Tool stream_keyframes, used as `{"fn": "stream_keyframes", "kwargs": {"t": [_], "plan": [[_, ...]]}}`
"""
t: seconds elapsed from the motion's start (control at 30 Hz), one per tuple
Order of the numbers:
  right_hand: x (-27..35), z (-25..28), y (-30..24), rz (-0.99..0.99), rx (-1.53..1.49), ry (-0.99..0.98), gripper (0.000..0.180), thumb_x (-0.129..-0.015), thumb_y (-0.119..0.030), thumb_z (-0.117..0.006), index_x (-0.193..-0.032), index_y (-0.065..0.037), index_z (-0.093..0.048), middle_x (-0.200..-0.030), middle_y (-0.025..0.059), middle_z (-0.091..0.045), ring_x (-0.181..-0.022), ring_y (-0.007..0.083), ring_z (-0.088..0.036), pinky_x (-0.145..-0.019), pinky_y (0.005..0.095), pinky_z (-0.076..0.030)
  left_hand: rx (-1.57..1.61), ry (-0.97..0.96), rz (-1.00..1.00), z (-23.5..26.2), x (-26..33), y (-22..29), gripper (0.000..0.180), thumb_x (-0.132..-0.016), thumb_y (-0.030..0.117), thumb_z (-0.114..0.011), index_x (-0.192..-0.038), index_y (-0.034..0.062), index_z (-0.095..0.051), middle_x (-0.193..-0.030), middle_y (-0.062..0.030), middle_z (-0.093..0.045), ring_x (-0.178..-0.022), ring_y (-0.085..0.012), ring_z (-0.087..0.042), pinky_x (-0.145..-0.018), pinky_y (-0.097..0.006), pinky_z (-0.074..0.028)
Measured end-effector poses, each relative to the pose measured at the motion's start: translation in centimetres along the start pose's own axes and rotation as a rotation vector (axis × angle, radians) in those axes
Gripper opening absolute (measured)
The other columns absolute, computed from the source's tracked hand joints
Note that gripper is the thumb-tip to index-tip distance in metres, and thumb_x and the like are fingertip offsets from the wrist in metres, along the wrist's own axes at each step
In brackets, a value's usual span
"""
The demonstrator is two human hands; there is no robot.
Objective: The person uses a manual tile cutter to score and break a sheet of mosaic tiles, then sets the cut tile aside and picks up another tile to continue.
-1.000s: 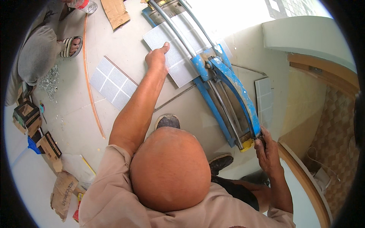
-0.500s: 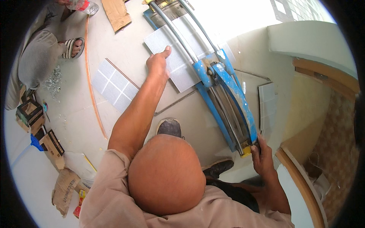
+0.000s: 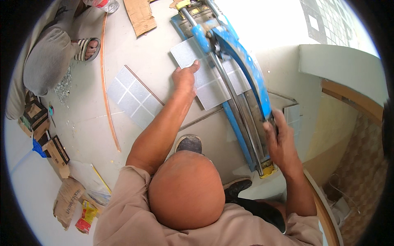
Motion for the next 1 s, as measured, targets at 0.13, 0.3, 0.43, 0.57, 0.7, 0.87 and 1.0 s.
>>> {"fn": "stream_keyframes", "kwargs": {"t": [0.13, 0.3, 0.43, 0.57, 0.7, 0.87, 1.0], "plan": [[-4.3, -0.7, -4.0, 0.108, 0.051, 0.057, 0.036, -0.103, -0.019, -0.059, -0.134, 0.0, -0.052, -0.099, 0.031, -0.066, -0.094, 0.0527, -0.065, -0.081, 0.0483, -0.052, -0.049, 0.006, -0.02, 0.6, -0.1, 0.4, 0.064, -0.085, 0.009, -0.083, -0.135, -0.0103, -0.047, -0.128, -0.0211, -0.061, -0.118, -0.031, -0.058, -0.107, -0.043, -0.042], [-4.9, 0.6, -4.9, 0.127, 0.051, 0.096, 0.035, -0.104, -0.021, -0.058, -0.132, -0.001, -0.053, -0.094, 0.0289, -0.067, -0.09, 0.0494, -0.068, -0.08, 0.0488, -0.051, -0.093, -0.067, 0.01, -1.0, 2.0, 0.9, 0.087, -0.083, 0.016, -0.085, -0.146, -0.0158, -0.035, -0.144, -0.0289, -0.052, -0.133, -0.0364, -0.049, -0.112, -0.05, -0.035], [-4.3, 3.2, -12.1, 0.048, 0.076, -0.02, 0.039, -0.107, -0.021, -0.056, -0.143, -0.006, -0.054, -0.071, 0.0011, -0.052, -0.057, 0.0077, -0.049, -0.048, 0.0265, -0.04, -0.038, -0.09, 0.024, 0.8, -0.6, 0.2, 0.065, -0.084, 0.013, -0.083, -0.134, -0.0106, -0.049, -0.126, -0.0224, -0.061, -0.116, -0.0329, -0.057, -0.099, -0.047, -0.045], [-4.3, 3.7, -10.9, 0.081, 0.121, 0.03, 0.04, -0.104, -0.02, -0.059, -0.137, 0.001, -0.055, -0.083, 0.0136, -0.061, -0.066, 0.0177, -0.057, -0.06, 0.0342, -0.045, -0.103, 0.009, 0.029, -0.8, 1.3, 1.0, 0.046, -0.085, 0.007, -0.081, -0.123, -0.0069, -0.058, -0.112, -0.0174, -0.067, -0.102, -0.0286, -0.063, -0.092, -0.042, -0.05], [-4.2, 2.1, -9.2, 0.025, 0.087, 0.024, 0.041, -0.101, -0.022, -0.063, -0.132, 0.004, -0.056, -0.102, 0.0299, -0.07, -0.094, 0.0363, -0.071, -0.085, 0.0443, -0.053, 0.013, -0.082, 0.013, -0.2, 1.1, 1.1, 0.045, -0.086, 0.007, -0.081, -0.122, -0.0067, -0.058, -0.114, -0.018, -0.066, -0.103, -0.0292, -0.063, -0.092, -0.042, -0.05], [-4.6, 2.2, -8.5, 0.119, 0.118, 0.069, 0.039, -0.101, -0.023, -0.063, -0.13, 0.002, -0.057, -0.107, 0.0294, -0.069, -0.101, 0.0406, -0.069, -0.089, 0.0454, -0.052, -0.04, -0.164, -0.068, -0.2, 1.7, 1.3, 0.056, -0.087, 0.013, -0.08, -0.131, -0.0097, -0.054, -0.124, -0.0225, -0.064, -0.106, -0.0319, -0.064, -0.089, -0.045, -0.052], [-4.0, 1.5, -7.5, -0.171, 0.039, -0.053, 0.038, -0.102, -0.024, -0.063, -0.13, 0.001, -0.057, -0.112, 0.0299, -0.069, -0.105, 0.0451, -0.067, -0.093, 0.0471, -0.051, -0.054, -0.119, -0.014, 0.4, 1.5, 0.4, 0.051, -0.086, 0.011, -0.079, -0.126, -0.0109, -0.057, -0.12, -0.0228, -0.065, -0.105, -0.0315, -0.064, -0.091, -0.045, -0.052]]}}
Point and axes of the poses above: each hand's wrist, its own x-axis away from the middle knuckle, its own z-axis out of the back of the hand, y = z × x, the point moved 3 cm from there along -x, towards the middle knuckle
